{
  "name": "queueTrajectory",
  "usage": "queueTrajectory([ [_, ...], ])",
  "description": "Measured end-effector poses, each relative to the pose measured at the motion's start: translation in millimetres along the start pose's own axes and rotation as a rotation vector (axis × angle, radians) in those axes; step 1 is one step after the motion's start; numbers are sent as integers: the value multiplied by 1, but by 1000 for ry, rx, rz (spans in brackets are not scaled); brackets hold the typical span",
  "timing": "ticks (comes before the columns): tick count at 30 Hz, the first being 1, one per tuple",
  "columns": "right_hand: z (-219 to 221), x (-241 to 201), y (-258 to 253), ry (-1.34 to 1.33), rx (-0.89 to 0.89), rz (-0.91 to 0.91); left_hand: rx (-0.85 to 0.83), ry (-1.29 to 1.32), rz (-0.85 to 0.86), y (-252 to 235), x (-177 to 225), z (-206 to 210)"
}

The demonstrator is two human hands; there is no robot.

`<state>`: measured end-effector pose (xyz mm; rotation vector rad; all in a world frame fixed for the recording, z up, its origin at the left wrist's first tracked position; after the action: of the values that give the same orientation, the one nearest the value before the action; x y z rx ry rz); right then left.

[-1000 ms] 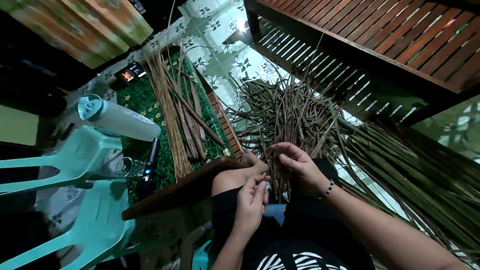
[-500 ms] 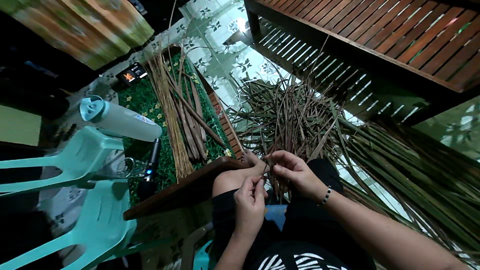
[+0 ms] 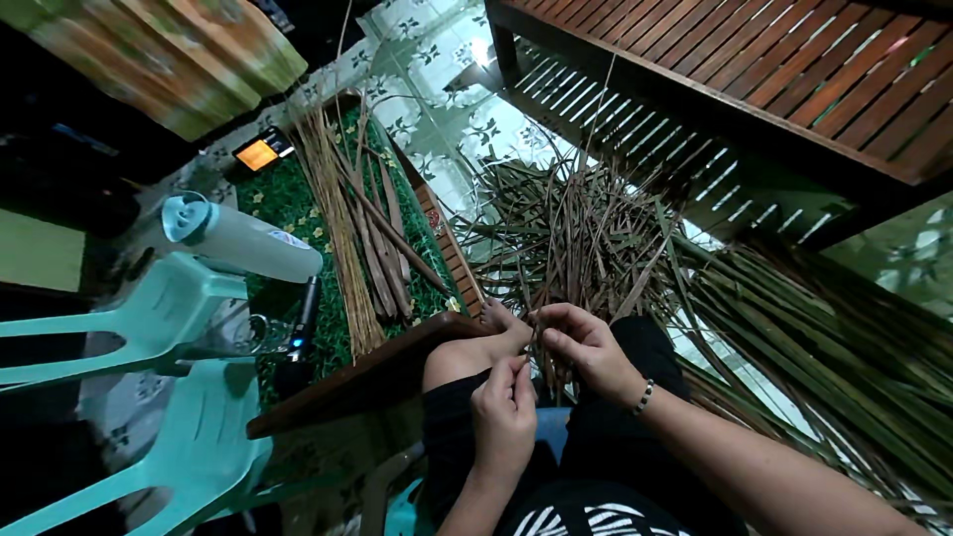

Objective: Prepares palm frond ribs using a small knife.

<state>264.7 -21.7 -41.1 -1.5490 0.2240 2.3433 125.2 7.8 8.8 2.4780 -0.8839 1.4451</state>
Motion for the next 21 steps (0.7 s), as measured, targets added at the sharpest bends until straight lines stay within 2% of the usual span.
queueTrajectory([
  [13, -7, 0, 3, 73, 152, -52, -29, 16, -67, 8, -1, 7],
  [21, -26, 1, -1, 20, 253, -8, -38, -27, -8, 17, -2, 13],
])
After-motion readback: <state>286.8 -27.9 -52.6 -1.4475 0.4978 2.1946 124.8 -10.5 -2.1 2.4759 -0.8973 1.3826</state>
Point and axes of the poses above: each hand's wrist, its own y-axis away from the middle knuckle, its own z-axis out of the palm, x = y × z, the point moved 10 cm from there along -y, towards the middle knuckle, and after that the axes turned 1 degree about x, right-handed, at the moved point
